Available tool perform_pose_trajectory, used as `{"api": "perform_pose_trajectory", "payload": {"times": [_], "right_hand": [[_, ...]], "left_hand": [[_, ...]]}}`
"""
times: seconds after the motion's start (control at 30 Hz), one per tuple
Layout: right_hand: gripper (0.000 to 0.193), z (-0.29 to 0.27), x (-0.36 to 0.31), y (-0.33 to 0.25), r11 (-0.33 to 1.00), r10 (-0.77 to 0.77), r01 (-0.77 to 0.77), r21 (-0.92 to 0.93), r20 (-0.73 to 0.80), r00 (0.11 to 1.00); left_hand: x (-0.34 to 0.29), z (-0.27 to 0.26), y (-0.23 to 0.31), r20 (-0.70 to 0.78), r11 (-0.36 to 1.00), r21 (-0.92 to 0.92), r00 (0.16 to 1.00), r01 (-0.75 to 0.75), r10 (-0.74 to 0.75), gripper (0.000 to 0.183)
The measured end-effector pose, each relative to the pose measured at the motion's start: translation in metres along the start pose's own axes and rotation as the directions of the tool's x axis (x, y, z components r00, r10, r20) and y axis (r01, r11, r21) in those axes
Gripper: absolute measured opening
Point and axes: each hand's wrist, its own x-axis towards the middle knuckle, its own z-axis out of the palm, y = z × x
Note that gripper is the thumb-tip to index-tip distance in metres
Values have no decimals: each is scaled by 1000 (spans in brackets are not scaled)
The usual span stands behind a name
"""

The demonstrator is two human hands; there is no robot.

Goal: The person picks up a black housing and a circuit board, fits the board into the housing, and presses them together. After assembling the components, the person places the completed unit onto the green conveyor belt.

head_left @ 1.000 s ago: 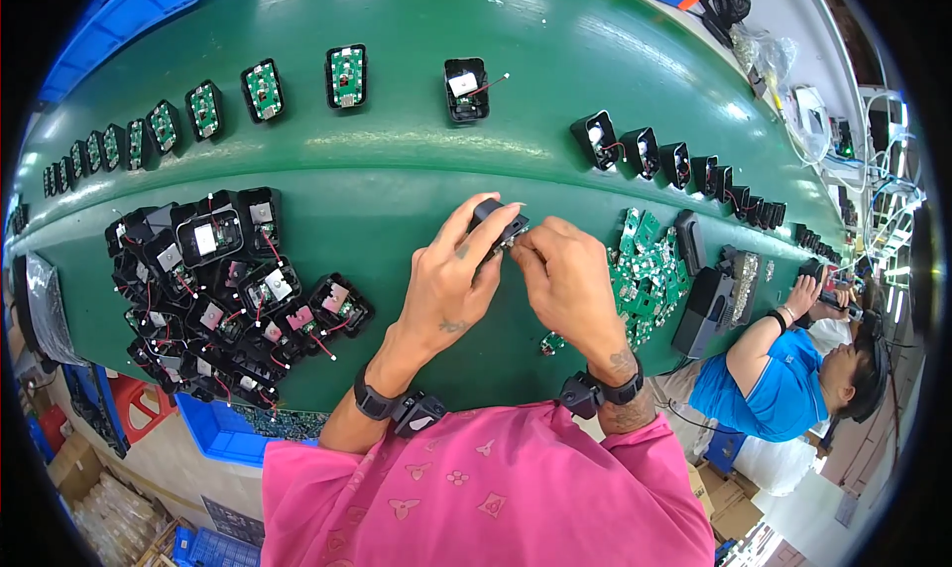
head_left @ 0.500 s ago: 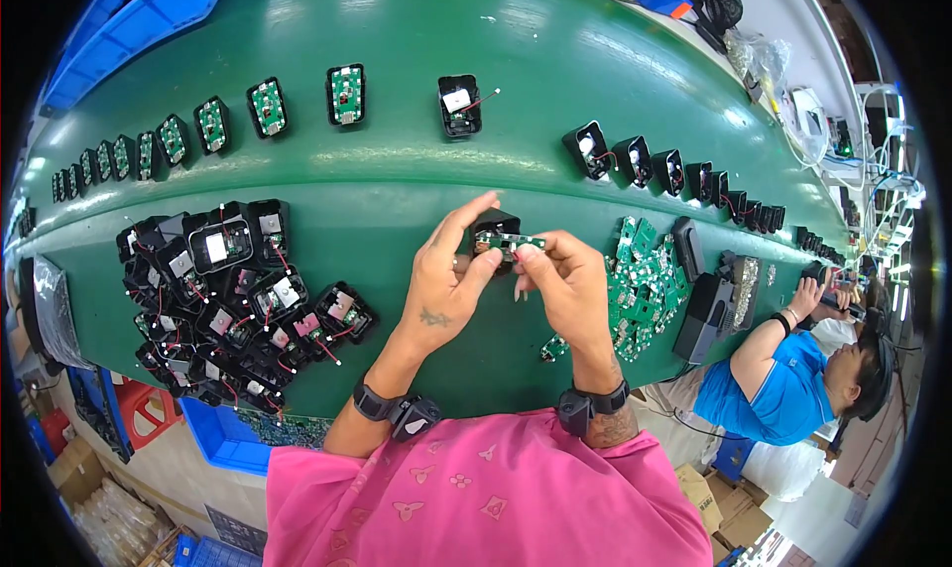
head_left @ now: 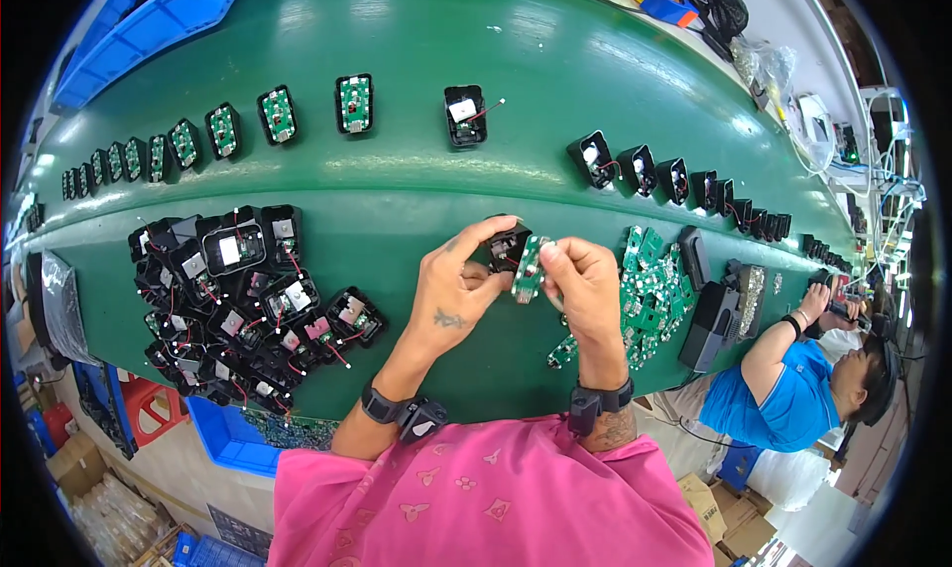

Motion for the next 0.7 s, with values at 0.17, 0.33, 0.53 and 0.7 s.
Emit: {"api": "perform_pose_trajectory", "payload": {"times": [0.17, 0.33, 0.53, 0.7], "right_hand": [[26, 15, -7, -9, 912, -128, 148, -383, 76, 989], [22, 18, -16, -23, 883, -147, 180, -434, 109, 983], [22, 19, -24, -25, 830, -170, 171, -531, 52, 984], [24, 22, -21, -23, 739, -372, 391, -548, 153, 916]], "left_hand": [[-1, 8, -7, -98, 998, -3, 993, -66, 65, 59], [-1, 10, -5, -141, 973, 157, 971, -168, 191, 57], [-1, 15, -8, -197, 966, 188, 957, -178, 215, 56], [-1, 16, -8, -181, 941, 265, 948, -209, 261, 54]]}}
